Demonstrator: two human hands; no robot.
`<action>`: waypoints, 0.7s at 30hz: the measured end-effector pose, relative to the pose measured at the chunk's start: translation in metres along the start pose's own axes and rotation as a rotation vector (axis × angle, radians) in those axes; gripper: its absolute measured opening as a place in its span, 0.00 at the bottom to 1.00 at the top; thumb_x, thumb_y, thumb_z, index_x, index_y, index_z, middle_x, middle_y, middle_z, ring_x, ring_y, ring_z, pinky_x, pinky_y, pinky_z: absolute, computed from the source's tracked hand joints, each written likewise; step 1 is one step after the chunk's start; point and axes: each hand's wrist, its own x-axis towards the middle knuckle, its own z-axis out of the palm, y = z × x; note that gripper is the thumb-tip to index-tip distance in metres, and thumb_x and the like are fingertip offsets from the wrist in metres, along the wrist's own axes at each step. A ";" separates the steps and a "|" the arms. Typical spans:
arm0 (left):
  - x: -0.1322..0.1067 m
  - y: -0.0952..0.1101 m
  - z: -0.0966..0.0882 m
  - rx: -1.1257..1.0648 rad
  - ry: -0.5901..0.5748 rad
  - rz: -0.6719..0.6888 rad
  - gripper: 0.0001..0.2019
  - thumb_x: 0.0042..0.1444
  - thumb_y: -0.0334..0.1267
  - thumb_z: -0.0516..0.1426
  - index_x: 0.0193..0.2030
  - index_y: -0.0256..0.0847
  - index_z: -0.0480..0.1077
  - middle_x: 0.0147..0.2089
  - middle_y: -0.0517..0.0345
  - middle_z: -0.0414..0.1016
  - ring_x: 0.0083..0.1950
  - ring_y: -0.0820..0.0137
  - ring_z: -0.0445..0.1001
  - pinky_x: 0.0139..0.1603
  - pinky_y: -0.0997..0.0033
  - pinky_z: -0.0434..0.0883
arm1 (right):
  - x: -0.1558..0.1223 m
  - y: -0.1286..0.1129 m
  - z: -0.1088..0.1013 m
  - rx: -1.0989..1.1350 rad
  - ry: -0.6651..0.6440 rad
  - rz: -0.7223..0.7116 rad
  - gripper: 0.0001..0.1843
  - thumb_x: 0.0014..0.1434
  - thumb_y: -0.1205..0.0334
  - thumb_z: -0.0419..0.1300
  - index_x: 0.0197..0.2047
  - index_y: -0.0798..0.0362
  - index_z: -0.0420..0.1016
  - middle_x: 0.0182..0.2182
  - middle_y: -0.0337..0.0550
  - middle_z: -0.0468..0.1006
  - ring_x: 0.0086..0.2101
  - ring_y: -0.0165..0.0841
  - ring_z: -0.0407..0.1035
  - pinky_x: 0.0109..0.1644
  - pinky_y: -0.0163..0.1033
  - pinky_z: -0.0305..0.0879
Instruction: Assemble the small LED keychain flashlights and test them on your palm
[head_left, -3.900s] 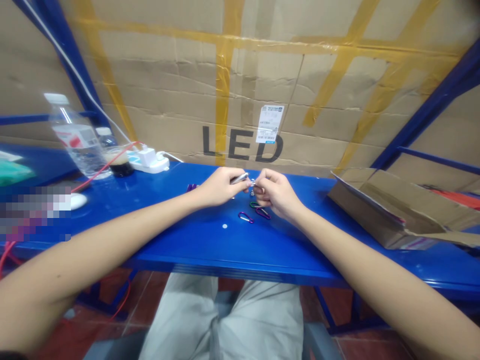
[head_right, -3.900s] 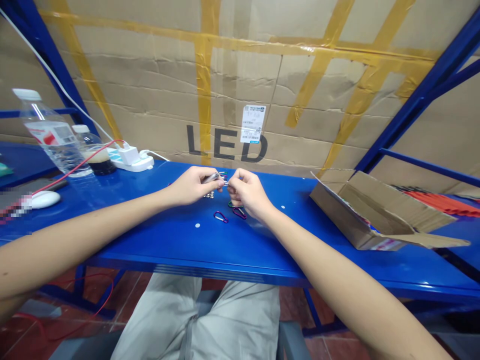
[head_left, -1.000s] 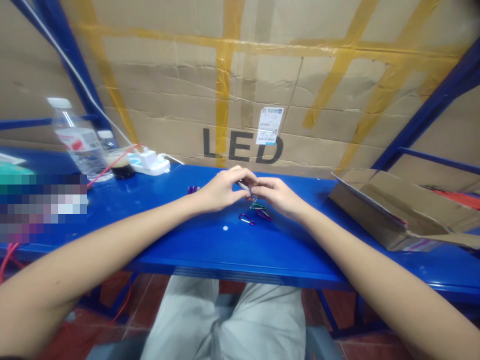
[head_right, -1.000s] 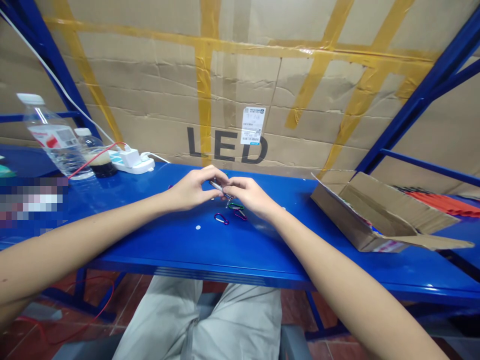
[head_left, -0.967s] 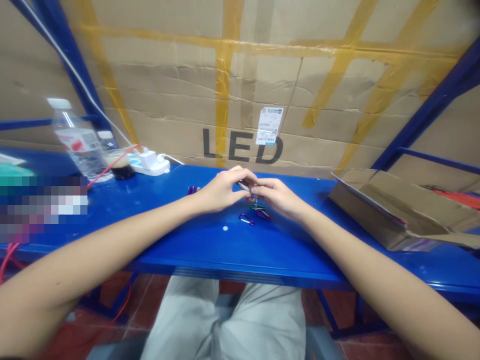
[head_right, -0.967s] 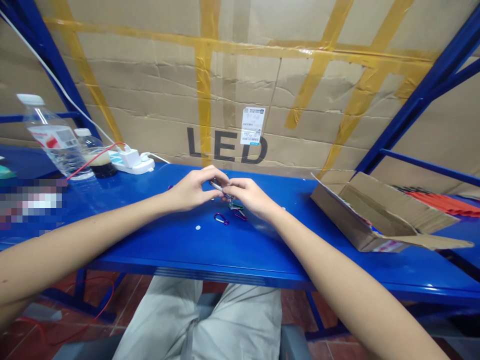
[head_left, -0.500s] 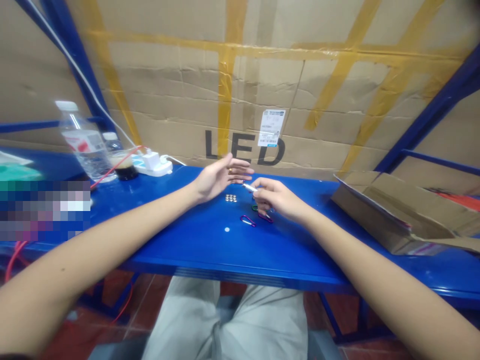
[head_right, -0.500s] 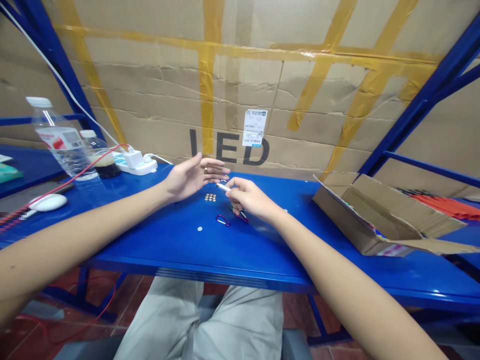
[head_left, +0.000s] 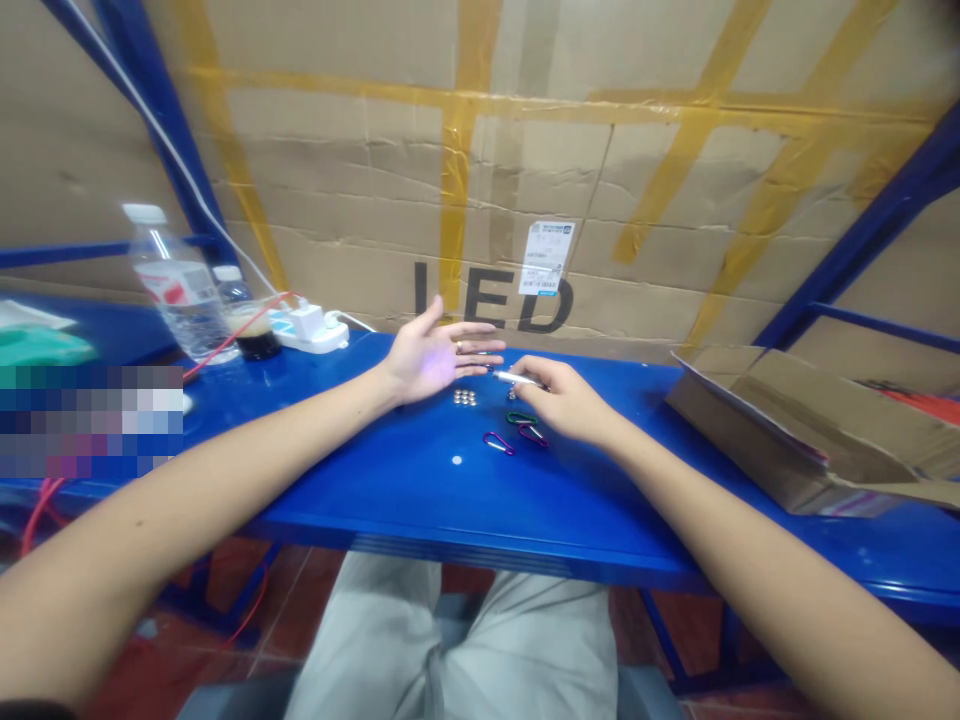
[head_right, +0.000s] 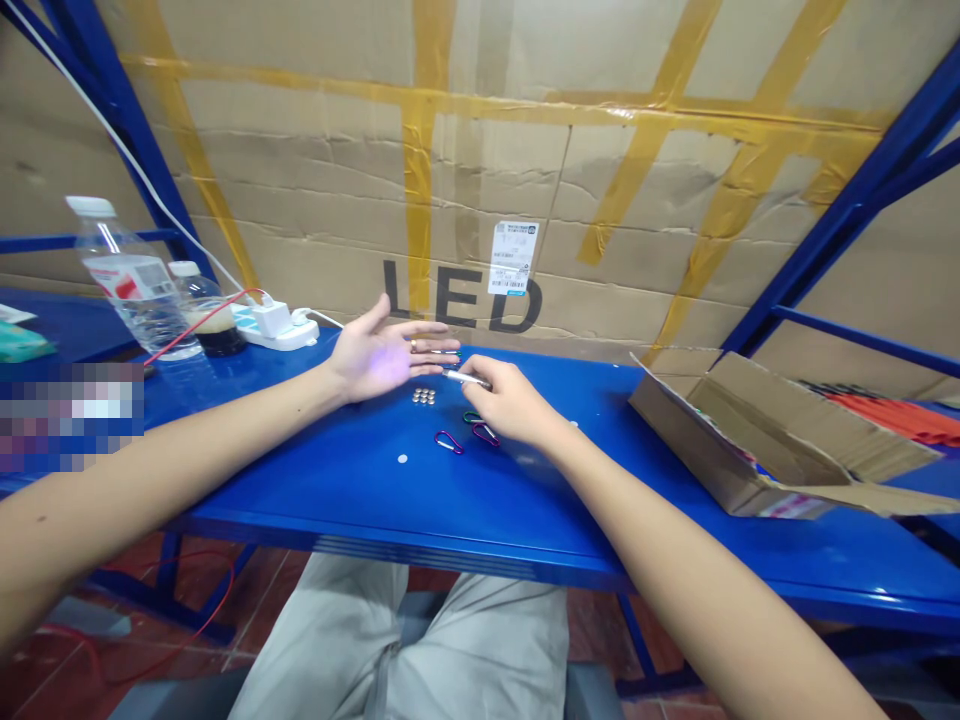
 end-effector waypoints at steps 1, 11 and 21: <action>0.000 0.000 0.000 0.019 0.003 0.003 0.44 0.58 0.71 0.43 0.64 0.34 0.68 0.64 0.33 0.71 0.65 0.44 0.70 0.64 0.45 0.67 | 0.000 0.000 0.000 -0.006 0.002 -0.002 0.07 0.59 0.62 0.54 0.36 0.53 0.72 0.29 0.40 0.74 0.30 0.33 0.64 0.35 0.39 0.58; 0.000 0.000 0.000 0.109 0.014 0.017 0.45 0.57 0.72 0.42 0.64 0.34 0.68 0.63 0.32 0.73 0.65 0.45 0.71 0.61 0.46 0.69 | -0.001 0.000 -0.001 -0.013 -0.004 -0.013 0.08 0.61 0.61 0.54 0.38 0.53 0.73 0.31 0.40 0.76 0.31 0.34 0.65 0.36 0.39 0.58; 0.000 0.001 0.001 0.150 0.013 0.025 0.44 0.58 0.71 0.43 0.62 0.34 0.69 0.61 0.32 0.74 0.63 0.44 0.71 0.59 0.44 0.69 | -0.001 0.000 0.000 -0.025 -0.020 -0.016 0.10 0.60 0.61 0.54 0.40 0.54 0.74 0.31 0.40 0.76 0.30 0.33 0.65 0.37 0.39 0.59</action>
